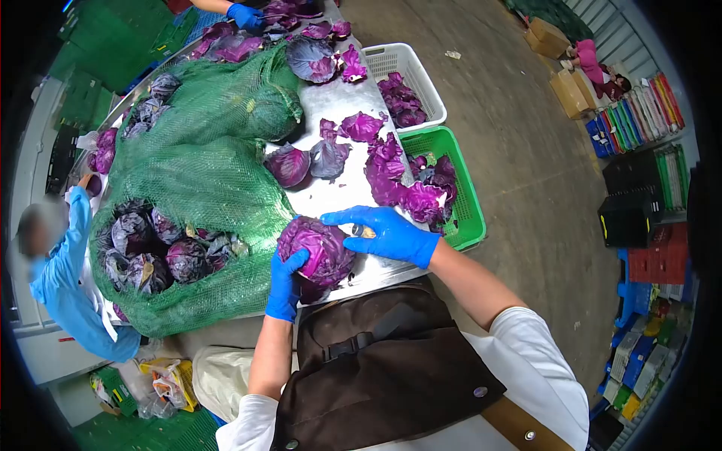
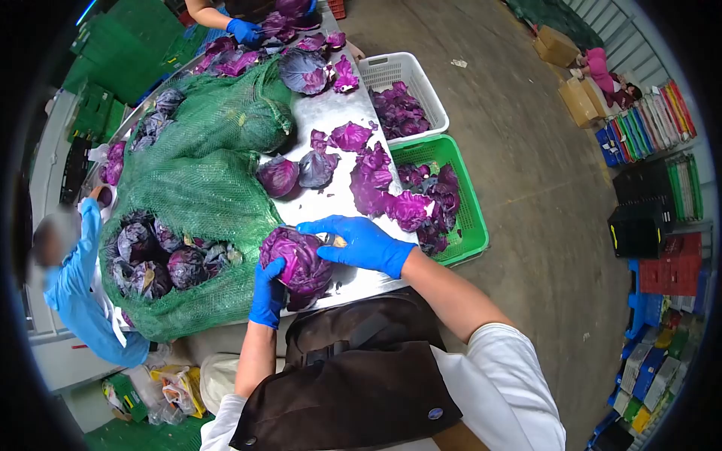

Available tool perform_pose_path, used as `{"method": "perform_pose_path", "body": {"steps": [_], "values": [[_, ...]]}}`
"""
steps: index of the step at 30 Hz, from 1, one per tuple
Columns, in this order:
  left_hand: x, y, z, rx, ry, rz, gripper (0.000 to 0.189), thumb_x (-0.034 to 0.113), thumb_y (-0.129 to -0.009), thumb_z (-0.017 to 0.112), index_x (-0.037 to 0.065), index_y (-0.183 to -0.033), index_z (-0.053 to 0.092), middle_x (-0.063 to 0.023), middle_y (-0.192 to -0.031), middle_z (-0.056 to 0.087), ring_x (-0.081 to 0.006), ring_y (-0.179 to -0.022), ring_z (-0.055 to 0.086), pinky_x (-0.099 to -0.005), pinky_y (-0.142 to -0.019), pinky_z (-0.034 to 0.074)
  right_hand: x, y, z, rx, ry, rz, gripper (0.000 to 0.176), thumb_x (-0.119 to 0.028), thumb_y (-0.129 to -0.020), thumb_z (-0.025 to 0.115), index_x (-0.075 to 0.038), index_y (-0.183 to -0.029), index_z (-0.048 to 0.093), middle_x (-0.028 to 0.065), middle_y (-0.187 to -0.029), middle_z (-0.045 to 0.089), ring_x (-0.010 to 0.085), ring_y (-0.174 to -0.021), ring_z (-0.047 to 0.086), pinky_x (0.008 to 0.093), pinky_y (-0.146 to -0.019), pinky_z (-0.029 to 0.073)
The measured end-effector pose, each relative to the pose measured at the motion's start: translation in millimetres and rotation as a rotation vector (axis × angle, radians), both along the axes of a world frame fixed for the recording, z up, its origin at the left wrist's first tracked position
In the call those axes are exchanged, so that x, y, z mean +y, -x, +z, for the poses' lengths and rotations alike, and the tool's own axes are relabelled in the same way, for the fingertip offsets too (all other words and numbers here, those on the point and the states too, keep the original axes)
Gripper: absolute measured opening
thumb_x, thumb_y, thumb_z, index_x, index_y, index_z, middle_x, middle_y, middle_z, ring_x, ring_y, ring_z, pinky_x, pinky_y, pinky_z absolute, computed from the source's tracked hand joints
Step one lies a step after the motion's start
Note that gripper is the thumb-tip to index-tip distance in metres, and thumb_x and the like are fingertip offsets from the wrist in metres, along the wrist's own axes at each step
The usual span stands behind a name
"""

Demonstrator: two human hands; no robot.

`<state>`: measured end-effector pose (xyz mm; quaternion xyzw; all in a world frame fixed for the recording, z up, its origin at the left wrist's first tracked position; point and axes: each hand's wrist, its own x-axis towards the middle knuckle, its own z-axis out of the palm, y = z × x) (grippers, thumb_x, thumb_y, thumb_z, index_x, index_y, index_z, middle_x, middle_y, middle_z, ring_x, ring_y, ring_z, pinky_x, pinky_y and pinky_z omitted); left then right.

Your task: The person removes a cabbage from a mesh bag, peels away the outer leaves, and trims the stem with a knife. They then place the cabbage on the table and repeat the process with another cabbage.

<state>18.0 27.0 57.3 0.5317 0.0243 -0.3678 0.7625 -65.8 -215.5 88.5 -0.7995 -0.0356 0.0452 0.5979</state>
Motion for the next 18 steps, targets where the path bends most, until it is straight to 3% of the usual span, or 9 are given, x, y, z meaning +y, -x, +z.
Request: {"method": "perform_pose_path", "body": {"steps": [2, 5, 7, 9, 12, 15, 18], "values": [[-4.8, -2.4, 2.7, 0.056, 0.04, -0.001, 0.061, 0.017, -0.079, 0.072, -0.001, -0.133, 0.05, -0.0159, -0.123, 0.061, -0.0294, -0.107, 0.063, -0.0432, -0.093, 0.053, -4.4, -1.2, 1.1, 0.004, -0.027, 0.018, 0.057, -0.021, -0.085, 0.073, -0.014, -0.138, 0.054, 0.0103, -0.134, 0.057, 0.0206, -0.115, 0.059, 0.0365, -0.101, 0.045], [-12.2, 1.4, 7.7, 0.186, 0.021, -0.005, 0.072, 0.028, -0.078, 0.076, -0.002, -0.136, 0.047, -0.0182, -0.128, 0.059, -0.0321, -0.115, 0.059, -0.0471, -0.102, 0.047, -7.1, -0.9, 12.8, -0.007, -0.05, -0.011, 0.053, -0.023, -0.084, 0.074, -0.013, -0.134, 0.057, 0.0088, -0.129, 0.06, 0.0208, -0.115, 0.058, 0.0364, -0.101, 0.044], [-16.8, 4.1, 9.4, 0.258, 0.02, 0.001, 0.067, 0.031, -0.082, 0.072, -0.002, -0.135, 0.048, -0.0193, -0.129, 0.058, -0.0335, -0.117, 0.059, -0.0492, -0.102, 0.047, -5.5, -1.5, 25.8, -0.101, -0.065, -0.081, 0.051, -0.025, -0.084, 0.075, -0.011, -0.131, 0.059, 0.0081, -0.124, 0.061, 0.0209, -0.116, 0.058, 0.0365, -0.102, 0.044], [-18.9, 4.8, 10.7, 0.375, 0.071, 0.004, 0.064, 0.032, -0.084, 0.069, -0.002, -0.135, 0.049, -0.0197, -0.129, 0.059, -0.0343, -0.116, 0.059, -0.0499, -0.102, 0.047, -4.2, 1.1, 18.7, -0.043, 0.022, -0.074, 0.049, -0.035, -0.077, 0.08, -0.014, -0.119, 0.065, 0.01, -0.116, 0.065, 0.0263, -0.107, 0.063, 0.0371, -0.095, 0.048], [-20.6, 6.7, 4.5, 0.327, 0.027, -0.028, 0.058, 0.033, -0.088, 0.064, -0.002, -0.132, 0.052, -0.0202, -0.127, 0.06, -0.0353, -0.114, 0.061, -0.0513, -0.101, 0.047, -9.2, 5.2, 13.8, -0.038, 0.012, -0.051, 0.05, -0.038, -0.074, 0.082, -0.01, -0.112, 0.066, 0.0107, -0.112, 0.065, 0.0279, -0.104, 0.063, 0.0376, -0.092, 0.049], [-22.8, 8.7, -5.3, 0.354, -0.021, 0.023, 0.055, 0.033, -0.089, 0.063, -0.001, -0.131, 0.053, -0.0203, -0.126, 0.061, -0.0355, -0.112, 0.062, -0.0522, -0.1, 0.048, -13.0, 11.7, 6.7, 0.005, 0.068, -0.036, 0.046, -0.035, -0.075, 0.082, -0.007, -0.107, 0.066, 0.0108, -0.103, 0.066, 0.0242, -0.098, 0.065, 0.0355, -0.087, 0.05], [-28.2, 8.7, -4.8, 0.449, 0.033, 0.051, 0.053, 0.025, -0.086, 0.069, -0.001, -0.129, 0.054, -0.0189, -0.118, 0.064, -0.0322, -0.103, 0.066, -0.0488, -0.091, 0.055, -15.5, 19.2, 16.4, 0.12, -0.091, -0.024, 0.033, -0.021, -0.078, 0.082, -0.004, -0.099, 0.064, 0.005, -0.095, 0.065, 0.0134, -0.092, 0.061, 0.0303, -0.086, 0.049]]}}
